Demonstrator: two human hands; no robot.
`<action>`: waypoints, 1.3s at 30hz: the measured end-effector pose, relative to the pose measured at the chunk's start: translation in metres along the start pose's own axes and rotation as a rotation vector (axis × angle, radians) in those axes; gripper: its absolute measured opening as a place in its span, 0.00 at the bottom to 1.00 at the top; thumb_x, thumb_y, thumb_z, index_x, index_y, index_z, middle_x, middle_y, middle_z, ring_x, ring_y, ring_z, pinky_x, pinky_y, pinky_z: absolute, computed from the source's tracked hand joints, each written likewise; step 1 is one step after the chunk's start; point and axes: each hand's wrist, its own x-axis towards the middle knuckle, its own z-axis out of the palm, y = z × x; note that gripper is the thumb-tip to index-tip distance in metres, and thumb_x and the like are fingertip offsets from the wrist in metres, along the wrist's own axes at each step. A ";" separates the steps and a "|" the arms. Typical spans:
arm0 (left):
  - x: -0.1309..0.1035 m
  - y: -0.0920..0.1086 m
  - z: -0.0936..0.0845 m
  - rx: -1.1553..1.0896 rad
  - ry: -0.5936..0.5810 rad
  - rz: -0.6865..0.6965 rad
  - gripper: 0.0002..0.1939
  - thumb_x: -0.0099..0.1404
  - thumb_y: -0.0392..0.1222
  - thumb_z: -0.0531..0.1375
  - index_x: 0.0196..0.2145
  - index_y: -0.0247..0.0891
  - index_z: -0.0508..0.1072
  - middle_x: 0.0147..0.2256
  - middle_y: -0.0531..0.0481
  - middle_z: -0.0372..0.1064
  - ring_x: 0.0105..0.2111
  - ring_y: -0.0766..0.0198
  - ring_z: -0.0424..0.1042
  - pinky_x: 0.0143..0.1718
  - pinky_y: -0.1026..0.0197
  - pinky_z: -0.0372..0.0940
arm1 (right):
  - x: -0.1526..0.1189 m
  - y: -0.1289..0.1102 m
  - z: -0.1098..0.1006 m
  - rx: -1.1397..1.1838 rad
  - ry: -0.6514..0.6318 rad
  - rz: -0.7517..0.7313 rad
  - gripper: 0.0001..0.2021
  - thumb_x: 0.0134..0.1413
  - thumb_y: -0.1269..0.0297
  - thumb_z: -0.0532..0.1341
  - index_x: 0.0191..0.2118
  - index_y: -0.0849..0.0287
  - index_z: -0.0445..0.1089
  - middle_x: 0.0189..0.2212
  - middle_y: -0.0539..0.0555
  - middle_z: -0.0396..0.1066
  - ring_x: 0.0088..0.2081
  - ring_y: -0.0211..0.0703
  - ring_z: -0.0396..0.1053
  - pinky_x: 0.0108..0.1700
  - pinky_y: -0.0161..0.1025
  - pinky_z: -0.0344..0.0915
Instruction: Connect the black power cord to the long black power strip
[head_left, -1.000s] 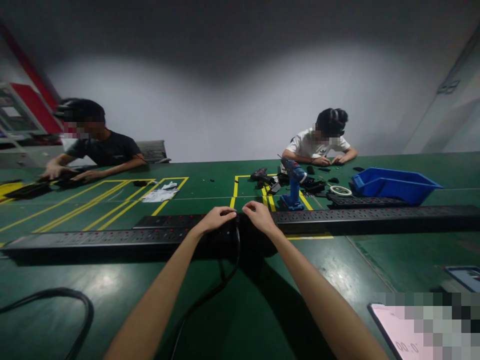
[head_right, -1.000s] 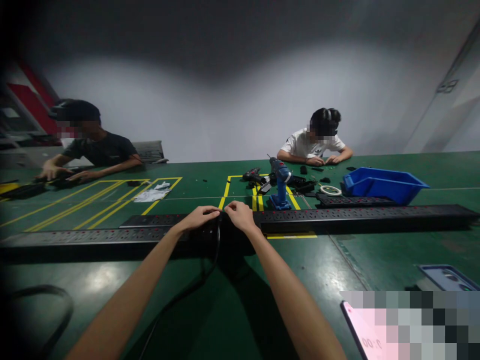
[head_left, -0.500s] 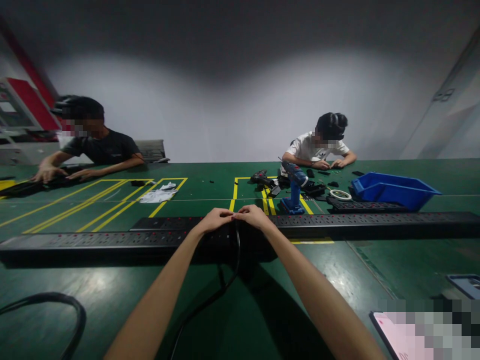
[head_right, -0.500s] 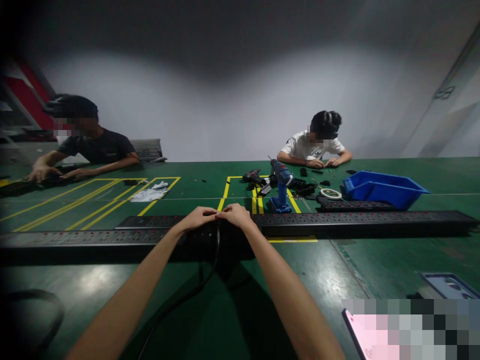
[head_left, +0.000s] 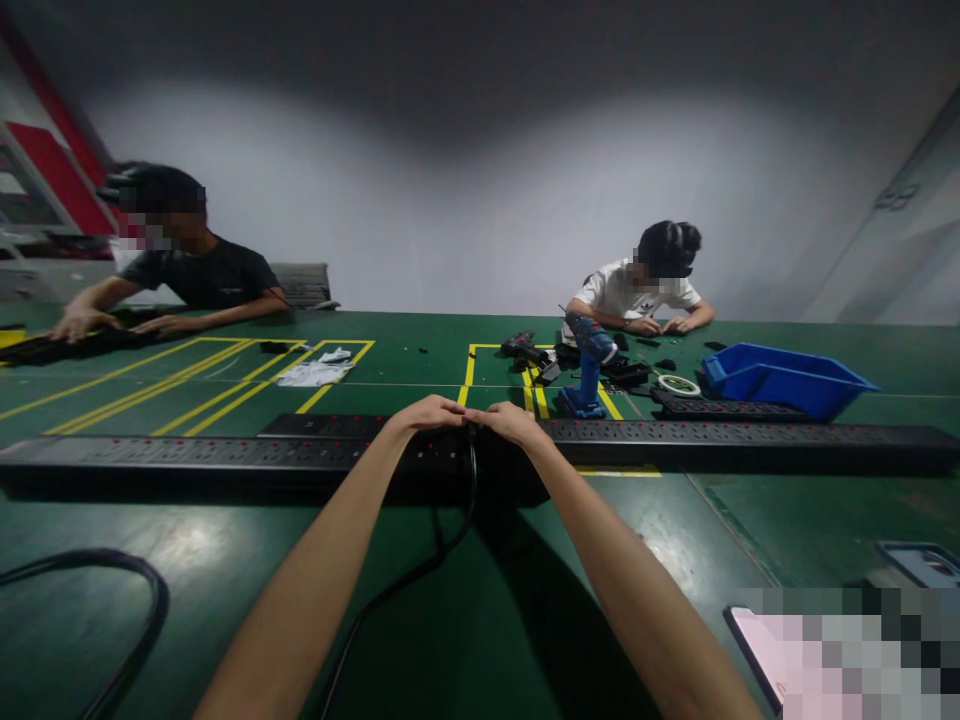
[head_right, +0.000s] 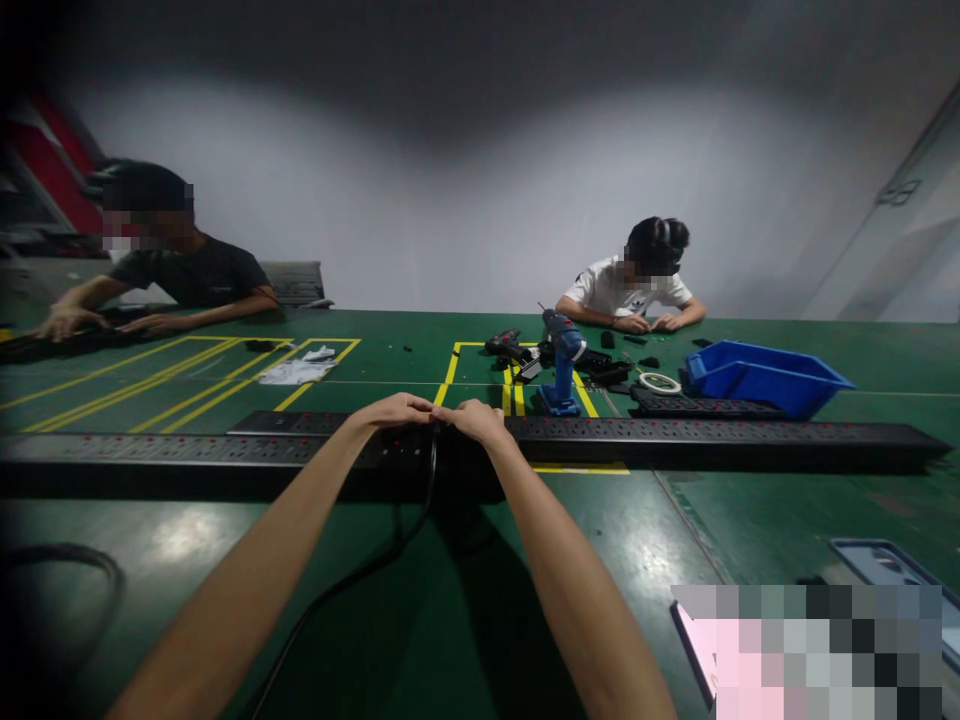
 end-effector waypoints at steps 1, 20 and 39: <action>0.001 -0.002 0.000 -0.027 -0.006 0.004 0.22 0.52 0.43 0.61 0.45 0.35 0.76 0.42 0.48 0.76 0.41 0.60 0.73 0.45 0.62 0.64 | -0.001 0.000 0.002 -0.010 0.005 -0.008 0.34 0.49 0.30 0.50 0.41 0.55 0.76 0.41 0.57 0.75 0.48 0.57 0.69 0.50 0.46 0.59; -0.054 0.022 0.042 0.653 0.472 0.199 0.17 0.71 0.46 0.47 0.47 0.43 0.73 0.44 0.46 0.74 0.47 0.56 0.70 0.53 0.53 0.58 | -0.006 0.022 0.026 0.225 0.411 -0.234 0.14 0.59 0.66 0.50 0.43 0.55 0.72 0.41 0.52 0.74 0.43 0.42 0.70 0.44 0.34 0.62; -0.059 0.027 0.042 0.655 0.460 0.152 0.15 0.70 0.40 0.47 0.46 0.44 0.72 0.44 0.50 0.74 0.45 0.58 0.71 0.49 0.57 0.61 | -0.008 0.020 0.025 0.109 0.352 -0.294 0.18 0.51 0.76 0.50 0.41 0.57 0.74 0.41 0.53 0.75 0.43 0.41 0.70 0.46 0.33 0.63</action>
